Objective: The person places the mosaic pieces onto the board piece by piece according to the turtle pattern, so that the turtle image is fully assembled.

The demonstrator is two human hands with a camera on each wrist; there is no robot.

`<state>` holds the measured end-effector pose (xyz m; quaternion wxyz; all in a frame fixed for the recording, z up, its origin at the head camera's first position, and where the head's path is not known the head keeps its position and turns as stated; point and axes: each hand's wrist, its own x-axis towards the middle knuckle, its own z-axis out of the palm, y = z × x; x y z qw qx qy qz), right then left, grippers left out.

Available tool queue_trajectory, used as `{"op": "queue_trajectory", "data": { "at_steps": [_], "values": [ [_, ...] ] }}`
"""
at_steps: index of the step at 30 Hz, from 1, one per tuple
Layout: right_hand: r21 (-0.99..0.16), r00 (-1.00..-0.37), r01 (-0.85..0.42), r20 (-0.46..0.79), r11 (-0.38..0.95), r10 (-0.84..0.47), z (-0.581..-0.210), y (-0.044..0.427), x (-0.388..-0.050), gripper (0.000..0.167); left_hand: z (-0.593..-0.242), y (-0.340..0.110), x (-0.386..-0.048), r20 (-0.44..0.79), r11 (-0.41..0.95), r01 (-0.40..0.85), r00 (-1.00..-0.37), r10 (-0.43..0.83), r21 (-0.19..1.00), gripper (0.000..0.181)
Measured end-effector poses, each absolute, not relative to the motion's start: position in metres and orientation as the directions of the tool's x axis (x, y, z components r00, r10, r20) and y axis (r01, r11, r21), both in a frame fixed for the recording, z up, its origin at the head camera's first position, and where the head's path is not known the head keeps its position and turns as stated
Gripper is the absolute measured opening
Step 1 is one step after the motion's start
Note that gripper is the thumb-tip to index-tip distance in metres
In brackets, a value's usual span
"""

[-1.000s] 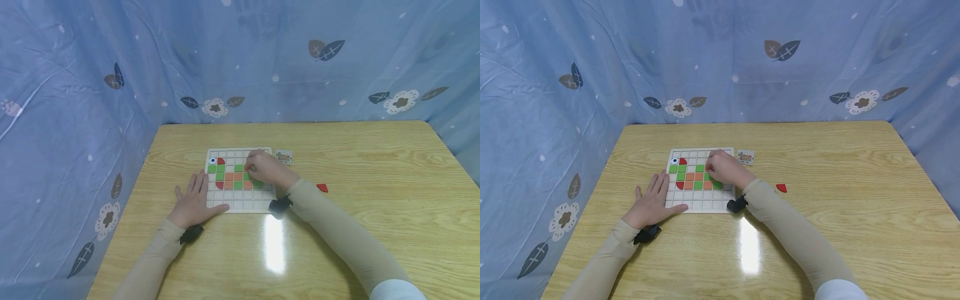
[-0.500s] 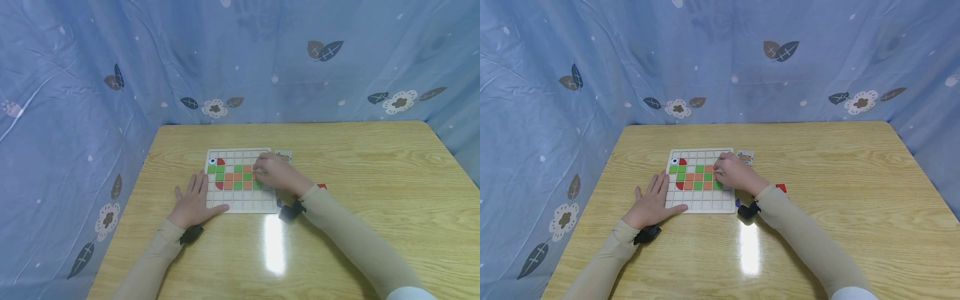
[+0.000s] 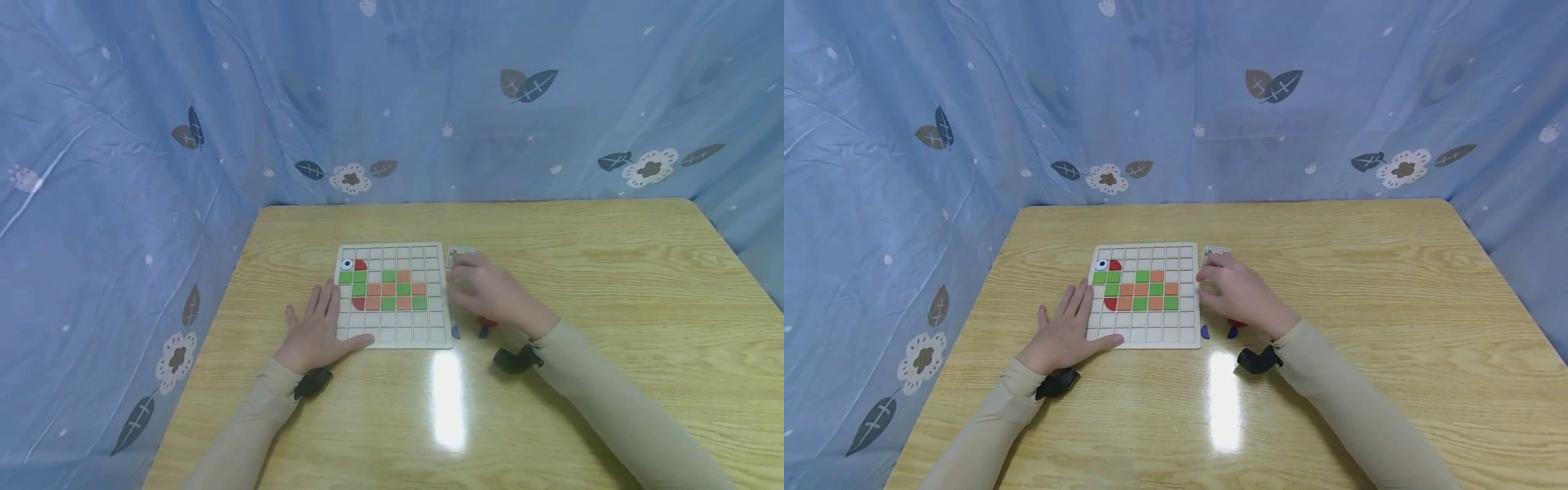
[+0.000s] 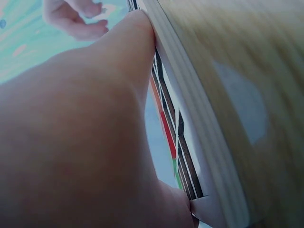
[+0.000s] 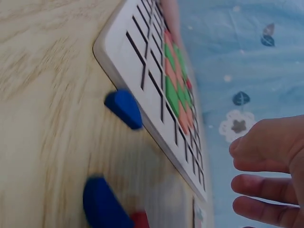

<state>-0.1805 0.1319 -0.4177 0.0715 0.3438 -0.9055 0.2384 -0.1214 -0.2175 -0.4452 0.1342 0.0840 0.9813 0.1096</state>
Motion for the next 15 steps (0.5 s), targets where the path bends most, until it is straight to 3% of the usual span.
{"op": "queue_trajectory", "data": {
  "at_steps": [15],
  "values": [
    [-0.37, -0.791, -0.61, 0.324, 0.7, -0.518, -0.413, 0.188, -0.167, 0.018, -0.446, -0.219, -0.123, -0.253, 0.965, 0.131, -0.949, 0.188, 0.227, 0.127]
  ]
}}
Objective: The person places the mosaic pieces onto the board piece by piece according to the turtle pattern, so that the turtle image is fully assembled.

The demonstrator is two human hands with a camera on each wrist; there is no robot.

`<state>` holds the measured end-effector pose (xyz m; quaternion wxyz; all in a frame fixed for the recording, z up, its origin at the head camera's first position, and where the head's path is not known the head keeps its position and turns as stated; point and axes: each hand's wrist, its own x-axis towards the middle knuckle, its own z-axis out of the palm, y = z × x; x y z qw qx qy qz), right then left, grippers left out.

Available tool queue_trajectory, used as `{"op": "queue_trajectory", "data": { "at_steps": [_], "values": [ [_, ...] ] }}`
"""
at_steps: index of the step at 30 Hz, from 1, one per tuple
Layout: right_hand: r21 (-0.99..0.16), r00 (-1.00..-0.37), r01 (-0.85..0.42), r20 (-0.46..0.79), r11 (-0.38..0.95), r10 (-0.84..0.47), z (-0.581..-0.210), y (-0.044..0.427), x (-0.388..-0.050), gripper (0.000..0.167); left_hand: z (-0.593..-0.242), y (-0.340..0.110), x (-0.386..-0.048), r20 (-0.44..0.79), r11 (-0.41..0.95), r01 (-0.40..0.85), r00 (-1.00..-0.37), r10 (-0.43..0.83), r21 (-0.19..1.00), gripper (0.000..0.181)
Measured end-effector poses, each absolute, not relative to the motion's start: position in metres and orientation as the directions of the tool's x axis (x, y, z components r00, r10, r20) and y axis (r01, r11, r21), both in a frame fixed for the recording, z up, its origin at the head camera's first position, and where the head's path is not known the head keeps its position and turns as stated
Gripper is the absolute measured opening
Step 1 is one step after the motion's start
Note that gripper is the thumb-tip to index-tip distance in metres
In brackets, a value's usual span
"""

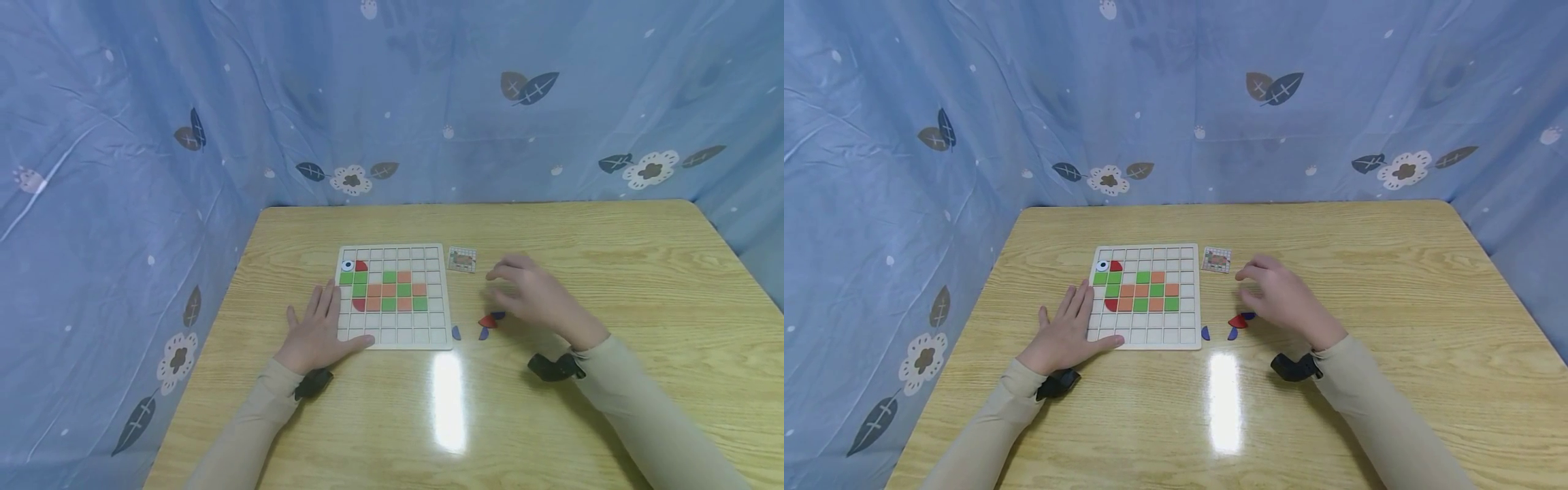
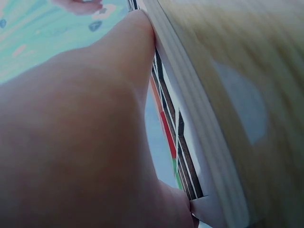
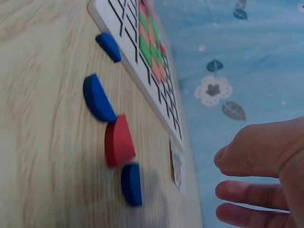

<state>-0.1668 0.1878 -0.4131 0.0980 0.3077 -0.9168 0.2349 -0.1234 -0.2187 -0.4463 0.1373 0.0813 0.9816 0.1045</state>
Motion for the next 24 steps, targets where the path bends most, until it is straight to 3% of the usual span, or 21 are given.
{"op": "queue_trajectory", "data": {
  "at_steps": [17, 24],
  "values": [
    [-0.357, -0.853, -0.516, 0.132, 0.779, -0.504, -0.416, 0.225, -0.144, 0.031, -0.444, -0.217, -0.122, -0.257, 0.963, 0.125, -0.948, 0.187, 0.239, 0.125],
    [-0.355, -0.839, -0.535, 0.12, 0.766, -0.53, -0.424, 0.23, -0.142, 0.031, -0.443, -0.217, -0.122, -0.263, 0.962, 0.125, -0.946, 0.189, 0.241, 0.126]
  ]
}}
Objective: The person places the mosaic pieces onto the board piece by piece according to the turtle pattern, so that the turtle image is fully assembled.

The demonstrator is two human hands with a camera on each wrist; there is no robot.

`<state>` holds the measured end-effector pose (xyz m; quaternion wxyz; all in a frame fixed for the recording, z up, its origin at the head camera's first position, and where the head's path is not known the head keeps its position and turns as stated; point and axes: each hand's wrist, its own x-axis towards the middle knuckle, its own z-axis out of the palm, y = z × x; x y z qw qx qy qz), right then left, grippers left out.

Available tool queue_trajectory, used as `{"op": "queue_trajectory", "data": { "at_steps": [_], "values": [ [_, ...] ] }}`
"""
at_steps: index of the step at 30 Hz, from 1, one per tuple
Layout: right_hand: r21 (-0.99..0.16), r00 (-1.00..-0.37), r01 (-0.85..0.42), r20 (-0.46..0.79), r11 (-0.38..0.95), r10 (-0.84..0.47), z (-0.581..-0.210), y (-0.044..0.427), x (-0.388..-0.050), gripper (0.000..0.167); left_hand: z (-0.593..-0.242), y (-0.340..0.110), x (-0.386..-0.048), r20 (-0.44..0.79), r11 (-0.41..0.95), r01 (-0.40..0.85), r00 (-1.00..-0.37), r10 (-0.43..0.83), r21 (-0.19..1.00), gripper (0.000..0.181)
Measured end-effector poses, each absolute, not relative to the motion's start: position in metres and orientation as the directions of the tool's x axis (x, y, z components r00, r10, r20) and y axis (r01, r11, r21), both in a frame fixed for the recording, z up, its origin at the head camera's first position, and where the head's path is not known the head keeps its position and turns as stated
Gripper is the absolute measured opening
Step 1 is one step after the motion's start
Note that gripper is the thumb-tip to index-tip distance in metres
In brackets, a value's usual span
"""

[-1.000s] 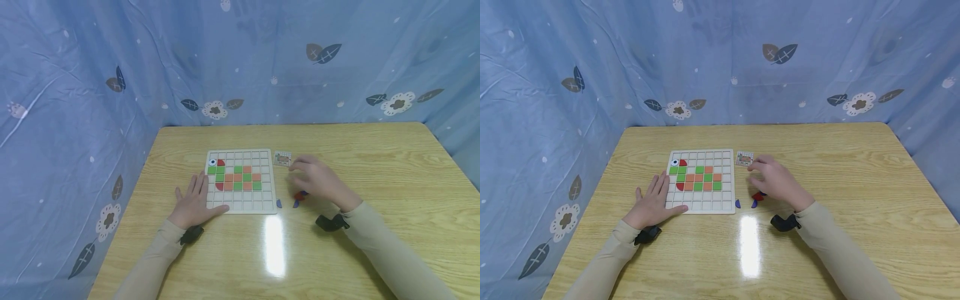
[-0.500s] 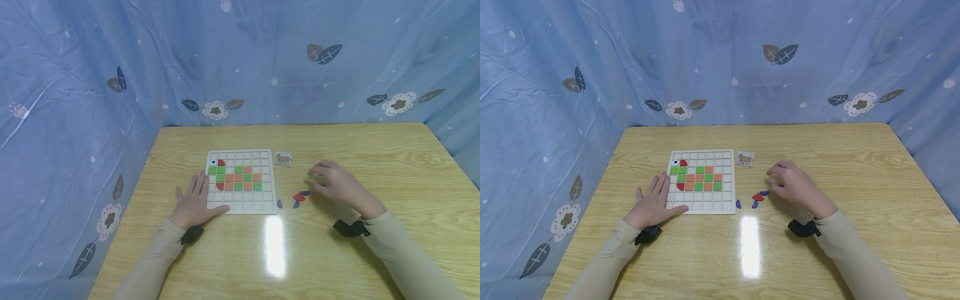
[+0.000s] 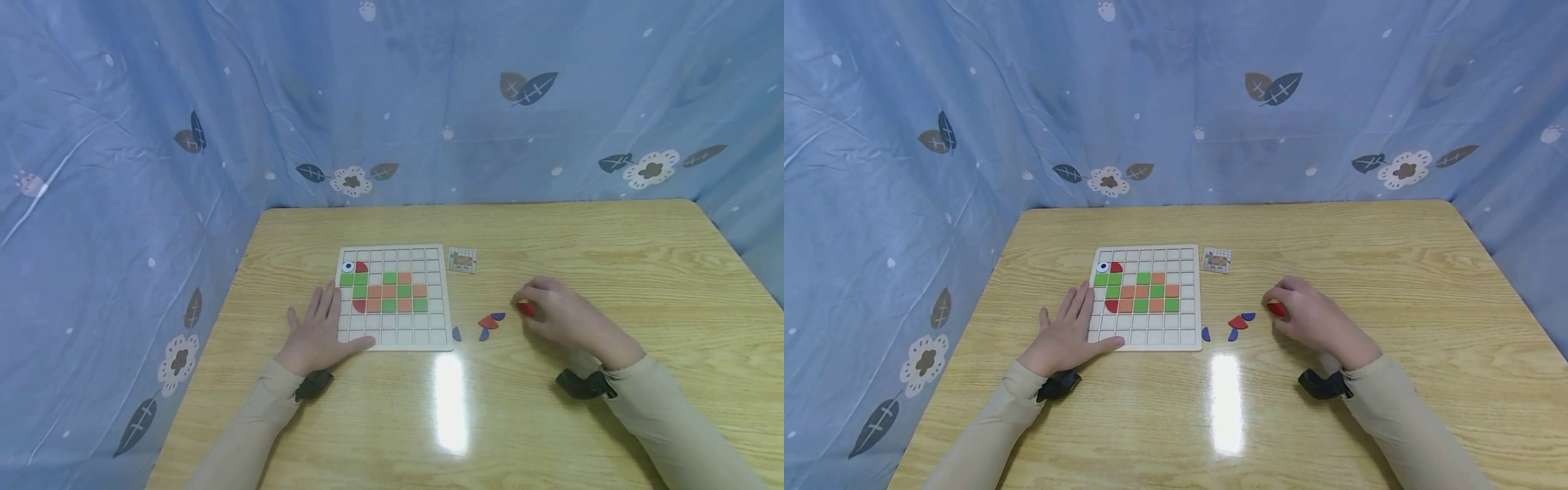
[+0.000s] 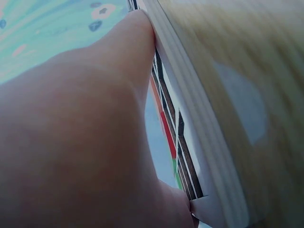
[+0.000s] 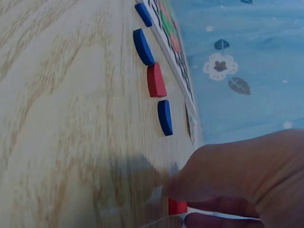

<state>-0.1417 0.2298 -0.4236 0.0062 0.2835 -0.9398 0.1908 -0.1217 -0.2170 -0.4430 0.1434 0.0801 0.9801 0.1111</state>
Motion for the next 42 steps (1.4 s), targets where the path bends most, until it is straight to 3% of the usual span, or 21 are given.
{"op": "queue_trajectory", "data": {
  "at_steps": [8, 18, 42],
  "values": [
    [-0.334, -0.798, -0.599, 0.171, 0.728, -0.578, -0.428, 0.23, -0.142, 0.033, -0.445, -0.218, -0.121, -0.261, 0.962, 0.127, -0.946, 0.191, 0.243, 0.126],
    [-0.381, -0.812, -0.57, 0.122, 0.728, -0.572, -0.429, 0.228, -0.139, 0.039, -0.446, -0.219, -0.121, -0.258, 0.961, 0.128, -0.947, 0.193, 0.247, 0.127],
    [-0.403, -0.791, -0.599, 0.165, 0.692, -0.589, -0.434, 0.211, -0.144, 0.023, -0.444, -0.217, -0.121, -0.256, 0.959, 0.128, -0.947, 0.194, 0.252, 0.126]
  ]
}}
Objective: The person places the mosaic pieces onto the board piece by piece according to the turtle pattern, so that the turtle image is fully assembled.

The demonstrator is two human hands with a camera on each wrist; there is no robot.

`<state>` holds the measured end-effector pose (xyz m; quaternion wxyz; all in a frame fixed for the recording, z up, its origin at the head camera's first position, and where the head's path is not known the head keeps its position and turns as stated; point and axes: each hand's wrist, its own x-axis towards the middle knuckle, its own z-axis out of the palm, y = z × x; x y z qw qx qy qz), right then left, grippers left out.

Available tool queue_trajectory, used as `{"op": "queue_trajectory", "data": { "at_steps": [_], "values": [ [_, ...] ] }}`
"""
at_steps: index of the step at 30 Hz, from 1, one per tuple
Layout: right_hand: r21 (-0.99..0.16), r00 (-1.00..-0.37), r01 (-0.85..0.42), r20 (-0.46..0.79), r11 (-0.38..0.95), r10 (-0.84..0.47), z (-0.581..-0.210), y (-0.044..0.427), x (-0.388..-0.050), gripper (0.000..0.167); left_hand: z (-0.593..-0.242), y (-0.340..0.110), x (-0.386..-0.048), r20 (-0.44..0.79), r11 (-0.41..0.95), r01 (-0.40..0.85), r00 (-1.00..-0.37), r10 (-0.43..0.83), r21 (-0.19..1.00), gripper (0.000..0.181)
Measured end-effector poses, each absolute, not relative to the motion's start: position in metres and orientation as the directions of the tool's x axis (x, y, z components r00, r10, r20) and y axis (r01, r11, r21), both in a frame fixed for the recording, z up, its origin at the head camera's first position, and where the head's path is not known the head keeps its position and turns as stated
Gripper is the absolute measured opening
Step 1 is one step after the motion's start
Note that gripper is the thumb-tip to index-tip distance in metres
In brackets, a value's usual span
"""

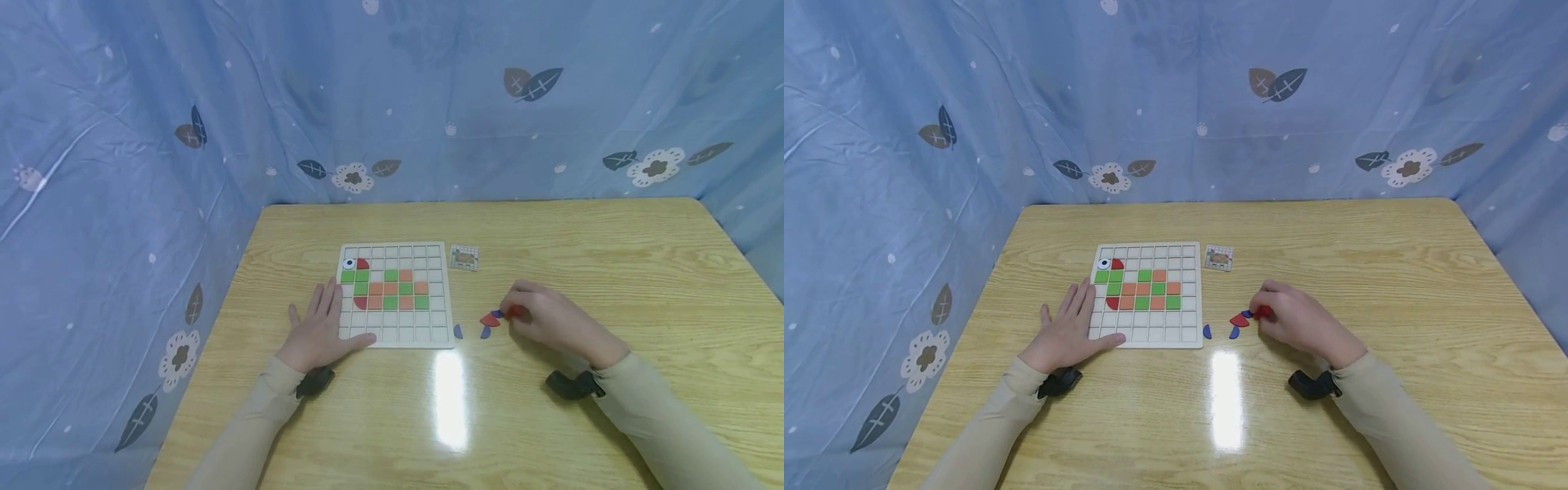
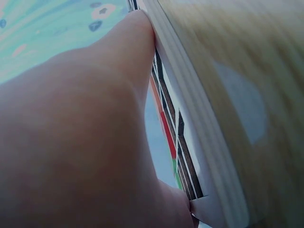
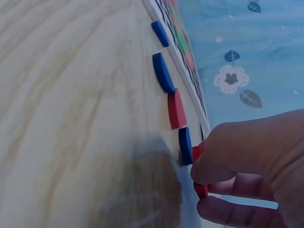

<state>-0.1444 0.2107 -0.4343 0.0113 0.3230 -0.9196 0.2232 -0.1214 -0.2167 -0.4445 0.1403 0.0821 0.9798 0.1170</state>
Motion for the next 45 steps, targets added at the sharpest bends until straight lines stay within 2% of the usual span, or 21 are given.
{"op": "queue_trajectory", "data": {
  "at_steps": [9, 15, 19, 25, 32, 45],
  "values": [
    [-0.432, -0.785, -0.606, 0.191, 0.668, -0.589, -0.428, 0.177, -0.163, 0.015, -0.445, -0.218, -0.122, -0.256, 0.96, 0.125, -0.948, 0.191, 0.251, 0.126],
    [-0.442, -0.795, -0.588, 0.16, 0.678, -0.585, -0.42, 0.144, -0.179, 0.01, -0.446, -0.217, -0.122, -0.259, 0.959, 0.122, -0.947, 0.189, 0.257, 0.126],
    [-0.449, -0.779, -0.608, 0.174, 0.655, -0.603, -0.42, 0.122, -0.19, 0.008, -0.446, -0.217, -0.122, -0.263, 0.959, 0.119, -0.946, 0.188, 0.257, 0.126],
    [-0.459, -0.743, -0.648, 0.207, 0.607, -0.637, -0.417, 0.092, -0.202, 0.009, -0.448, -0.218, -0.123, -0.26, 0.96, 0.116, -0.948, 0.183, 0.254, 0.127],
    [-0.51, -0.759, -0.601, 0.123, 0.615, -0.64, -0.413, 0.062, -0.213, 0.015, -0.446, -0.217, -0.123, -0.266, 0.963, 0.117, -0.947, 0.182, 0.241, 0.127],
    [-0.504, -0.724, -0.629, 0.1, 0.592, -0.683, -0.417, 0.011, -0.233, 0.015, -0.446, -0.218, -0.122, -0.242, 0.96, 0.131, -0.951, 0.192, 0.246, 0.126]
  ]
}}
